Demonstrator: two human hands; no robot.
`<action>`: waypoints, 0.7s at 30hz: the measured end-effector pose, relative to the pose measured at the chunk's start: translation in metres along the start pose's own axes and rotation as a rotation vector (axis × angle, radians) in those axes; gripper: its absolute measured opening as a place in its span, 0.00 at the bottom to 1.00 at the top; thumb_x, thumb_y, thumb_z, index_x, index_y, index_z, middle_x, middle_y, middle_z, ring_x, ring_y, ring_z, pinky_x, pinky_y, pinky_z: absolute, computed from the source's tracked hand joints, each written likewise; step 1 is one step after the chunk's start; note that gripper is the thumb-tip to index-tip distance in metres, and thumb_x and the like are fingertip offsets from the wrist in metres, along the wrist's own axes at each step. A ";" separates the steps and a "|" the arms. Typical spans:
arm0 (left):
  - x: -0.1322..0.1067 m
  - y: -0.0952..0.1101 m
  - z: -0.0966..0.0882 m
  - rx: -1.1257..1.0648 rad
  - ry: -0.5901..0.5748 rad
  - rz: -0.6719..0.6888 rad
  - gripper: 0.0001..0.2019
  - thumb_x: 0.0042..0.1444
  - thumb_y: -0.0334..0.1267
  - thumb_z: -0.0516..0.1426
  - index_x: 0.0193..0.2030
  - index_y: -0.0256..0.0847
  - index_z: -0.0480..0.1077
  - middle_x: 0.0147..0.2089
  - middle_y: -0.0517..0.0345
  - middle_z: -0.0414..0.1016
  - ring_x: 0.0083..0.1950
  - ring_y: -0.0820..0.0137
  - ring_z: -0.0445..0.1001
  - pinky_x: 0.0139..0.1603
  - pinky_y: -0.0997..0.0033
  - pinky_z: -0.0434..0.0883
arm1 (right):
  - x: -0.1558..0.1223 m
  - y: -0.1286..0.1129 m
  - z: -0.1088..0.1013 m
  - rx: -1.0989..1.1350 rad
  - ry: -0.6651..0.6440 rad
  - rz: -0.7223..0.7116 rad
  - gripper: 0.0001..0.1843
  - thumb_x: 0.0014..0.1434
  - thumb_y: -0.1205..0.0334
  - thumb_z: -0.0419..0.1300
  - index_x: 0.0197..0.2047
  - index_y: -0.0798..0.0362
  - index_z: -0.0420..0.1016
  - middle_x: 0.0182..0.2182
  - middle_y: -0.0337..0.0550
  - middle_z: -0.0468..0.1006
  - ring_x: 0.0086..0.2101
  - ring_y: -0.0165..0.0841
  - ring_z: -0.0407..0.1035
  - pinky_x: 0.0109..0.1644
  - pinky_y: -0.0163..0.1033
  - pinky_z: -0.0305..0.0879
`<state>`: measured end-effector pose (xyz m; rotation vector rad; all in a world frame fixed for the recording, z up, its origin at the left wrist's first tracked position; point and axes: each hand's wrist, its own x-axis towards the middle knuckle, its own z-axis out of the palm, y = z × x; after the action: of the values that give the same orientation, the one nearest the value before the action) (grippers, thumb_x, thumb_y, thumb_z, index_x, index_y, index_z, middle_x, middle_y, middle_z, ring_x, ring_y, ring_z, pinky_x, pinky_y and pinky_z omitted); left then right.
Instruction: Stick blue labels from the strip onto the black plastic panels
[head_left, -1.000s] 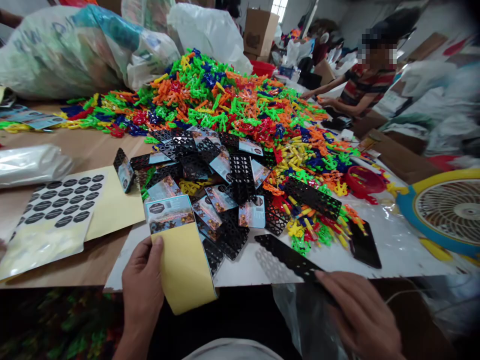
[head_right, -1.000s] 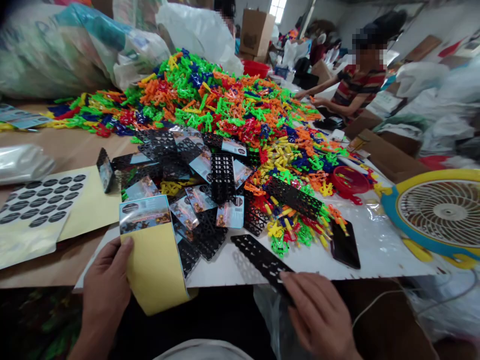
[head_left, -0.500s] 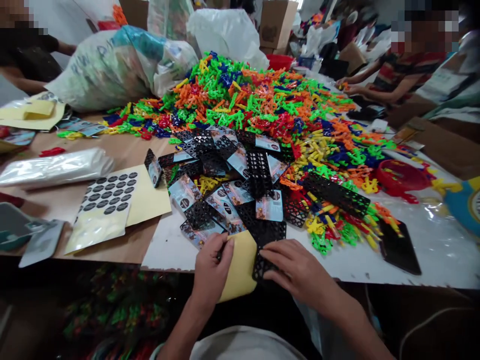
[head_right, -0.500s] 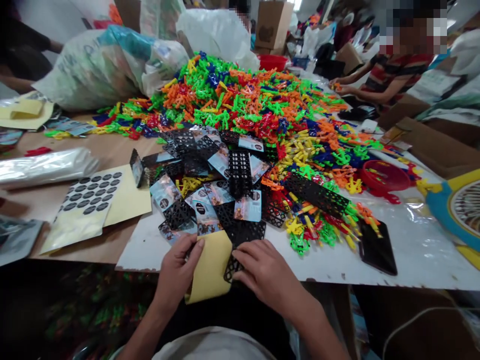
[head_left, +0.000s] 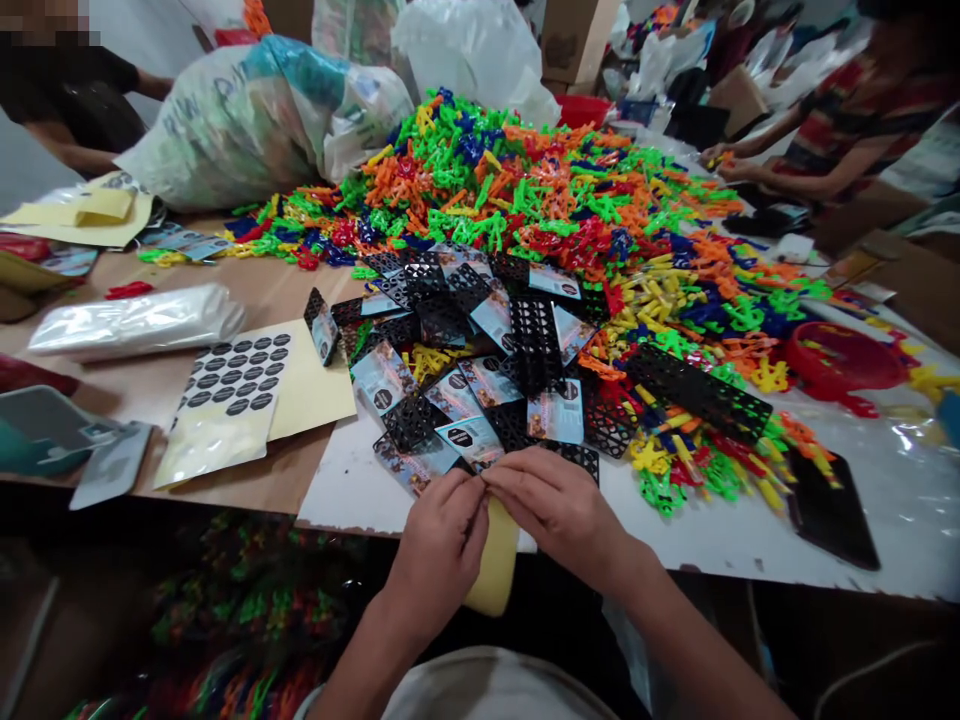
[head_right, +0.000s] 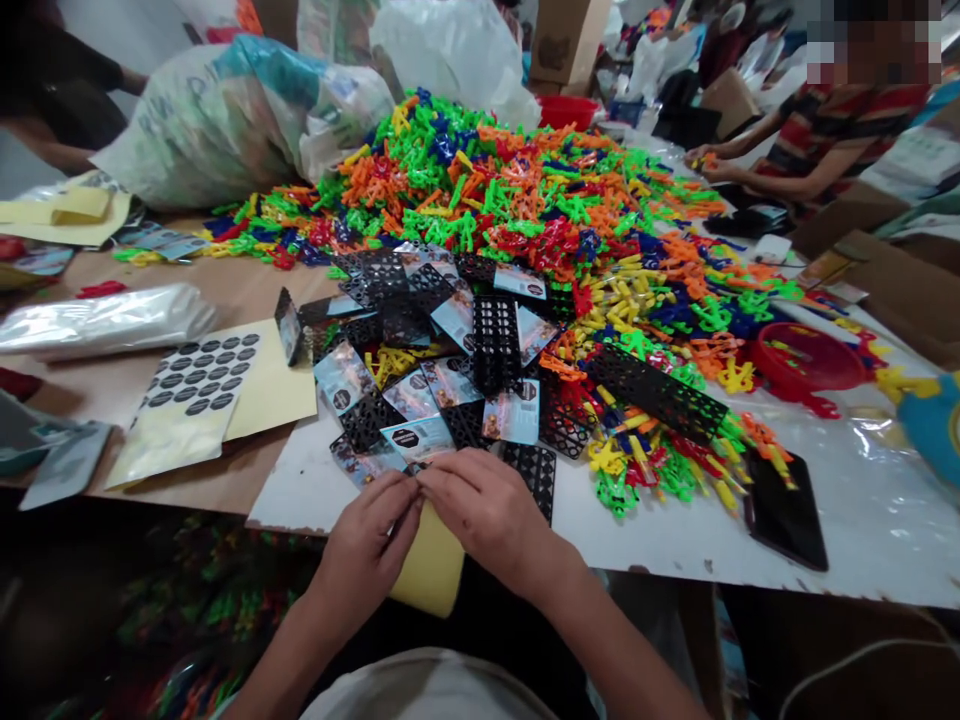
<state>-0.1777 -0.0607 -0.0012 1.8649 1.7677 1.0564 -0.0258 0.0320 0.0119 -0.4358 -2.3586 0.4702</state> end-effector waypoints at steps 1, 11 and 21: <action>0.000 -0.001 -0.001 -0.005 -0.011 0.006 0.09 0.63 0.30 0.48 0.39 0.39 0.70 0.36 0.52 0.70 0.38 0.67 0.69 0.39 0.69 0.67 | 0.000 0.001 0.000 0.005 -0.015 -0.007 0.12 0.64 0.69 0.56 0.50 0.54 0.74 0.42 0.48 0.79 0.43 0.34 0.73 0.50 0.43 0.73; -0.001 -0.001 -0.006 -0.146 0.011 -0.094 0.11 0.65 0.33 0.48 0.37 0.40 0.70 0.34 0.55 0.68 0.37 0.70 0.69 0.38 0.71 0.66 | 0.006 0.008 0.010 0.286 0.187 0.314 0.06 0.62 0.66 0.57 0.39 0.52 0.75 0.33 0.42 0.78 0.34 0.31 0.72 0.38 0.36 0.72; -0.013 -0.034 -0.024 -0.237 0.195 -0.474 0.12 0.61 0.43 0.53 0.43 0.42 0.74 0.43 0.54 0.76 0.46 0.65 0.72 0.47 0.69 0.68 | -0.018 0.050 -0.026 0.957 0.727 0.883 0.08 0.57 0.60 0.63 0.39 0.53 0.70 0.18 0.33 0.72 0.19 0.26 0.65 0.22 0.29 0.60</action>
<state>-0.2179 -0.0740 -0.0128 1.1562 1.9572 1.2177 0.0133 0.0740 -0.0021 -0.9432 -0.9631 1.4418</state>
